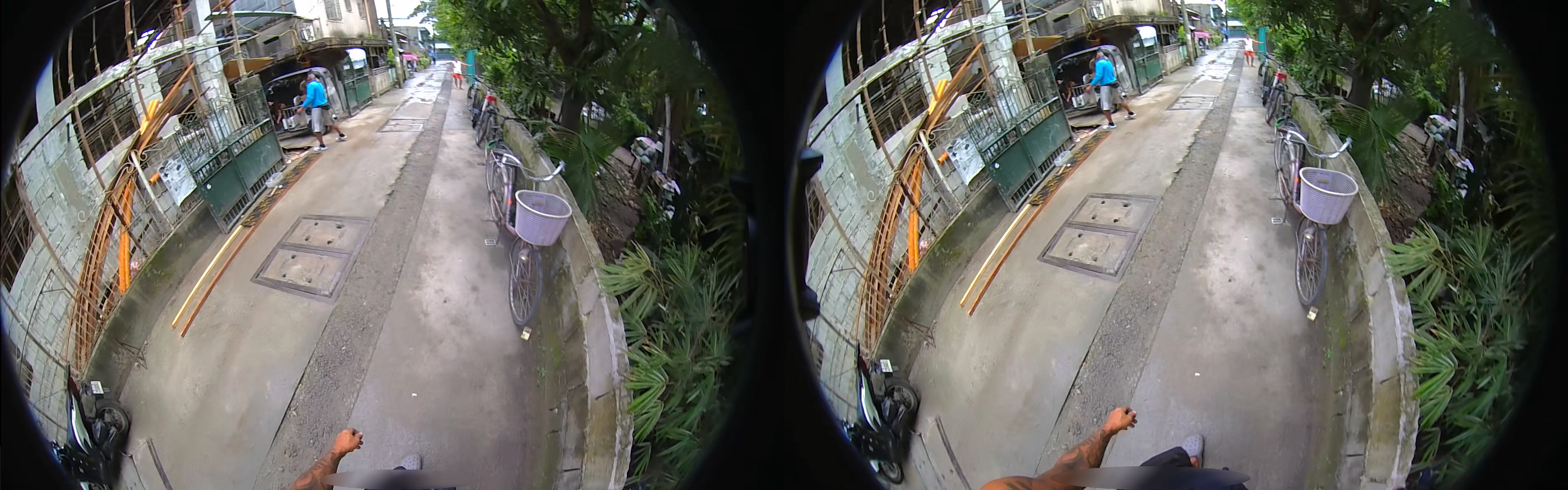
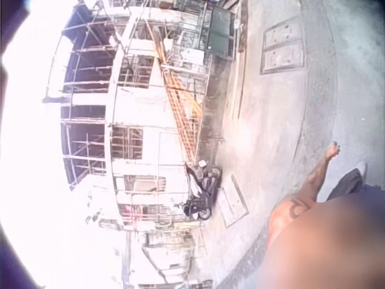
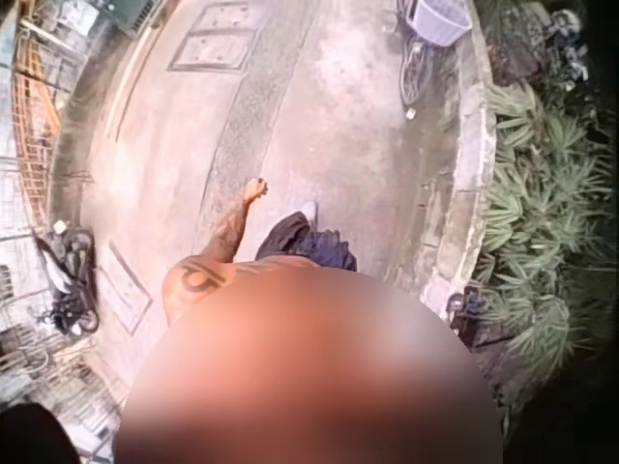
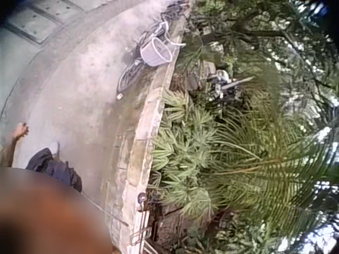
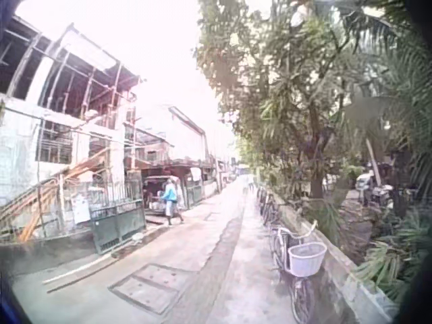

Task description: The person uses a long metal bar to bend a U-shaped metal rod against a concrete curb, repeatedly adjusting the rod and applying leverage. After completing the bend, the person walks to a nearby workshop where another person cuts metal rods with a chop saw, and the person gathers the cut pieces.

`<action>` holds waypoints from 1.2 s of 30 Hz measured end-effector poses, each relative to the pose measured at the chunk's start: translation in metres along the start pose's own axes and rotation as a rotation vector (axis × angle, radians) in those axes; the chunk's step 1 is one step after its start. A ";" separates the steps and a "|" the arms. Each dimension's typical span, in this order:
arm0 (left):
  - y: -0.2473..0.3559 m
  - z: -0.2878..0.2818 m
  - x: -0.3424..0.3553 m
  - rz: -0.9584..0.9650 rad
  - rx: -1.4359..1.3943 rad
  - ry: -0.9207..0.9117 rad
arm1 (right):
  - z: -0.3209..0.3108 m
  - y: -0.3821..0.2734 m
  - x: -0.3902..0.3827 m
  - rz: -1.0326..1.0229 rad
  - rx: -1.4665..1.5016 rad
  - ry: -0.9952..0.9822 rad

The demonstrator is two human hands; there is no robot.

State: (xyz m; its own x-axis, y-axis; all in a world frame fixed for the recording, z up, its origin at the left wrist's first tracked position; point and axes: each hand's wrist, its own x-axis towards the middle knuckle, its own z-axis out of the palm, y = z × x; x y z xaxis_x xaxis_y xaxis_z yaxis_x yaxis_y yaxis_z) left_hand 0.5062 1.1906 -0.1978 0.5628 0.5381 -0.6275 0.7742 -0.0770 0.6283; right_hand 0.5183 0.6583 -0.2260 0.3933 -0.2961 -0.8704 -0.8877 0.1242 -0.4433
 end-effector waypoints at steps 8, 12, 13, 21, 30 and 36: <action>0.226 -0.032 0.152 0.392 -0.306 -0.003 | 0.304 -0.275 0.020 -0.370 -0.512 -0.278; 0.283 -0.108 0.273 0.445 -0.322 0.118 | 0.389 -0.324 0.064 -0.239 -0.680 -0.206; 0.288 -0.132 0.303 0.374 -0.309 0.155 | 0.408 -0.337 0.077 -0.190 -0.709 -0.175; 0.126 -0.275 0.375 -0.469 -0.504 0.145 | 0.757 -0.556 0.156 -0.336 -0.582 -0.277; 0.218 -0.309 0.515 -0.948 -0.563 0.096 | 1.156 -0.831 -0.047 -0.868 -0.417 -1.101; 0.443 -0.354 0.860 -0.445 -0.453 0.015 | 1.071 -0.920 0.242 -0.383 -0.475 -0.148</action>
State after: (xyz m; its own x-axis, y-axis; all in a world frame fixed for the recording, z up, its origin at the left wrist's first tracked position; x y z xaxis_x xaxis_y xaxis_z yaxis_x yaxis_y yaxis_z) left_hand 1.2307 1.9165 -0.2965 0.2088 0.4490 -0.8688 0.7315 0.5179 0.4434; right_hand 1.6865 1.4869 -0.2579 0.7032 -0.0974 -0.7043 -0.6734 -0.4091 -0.6157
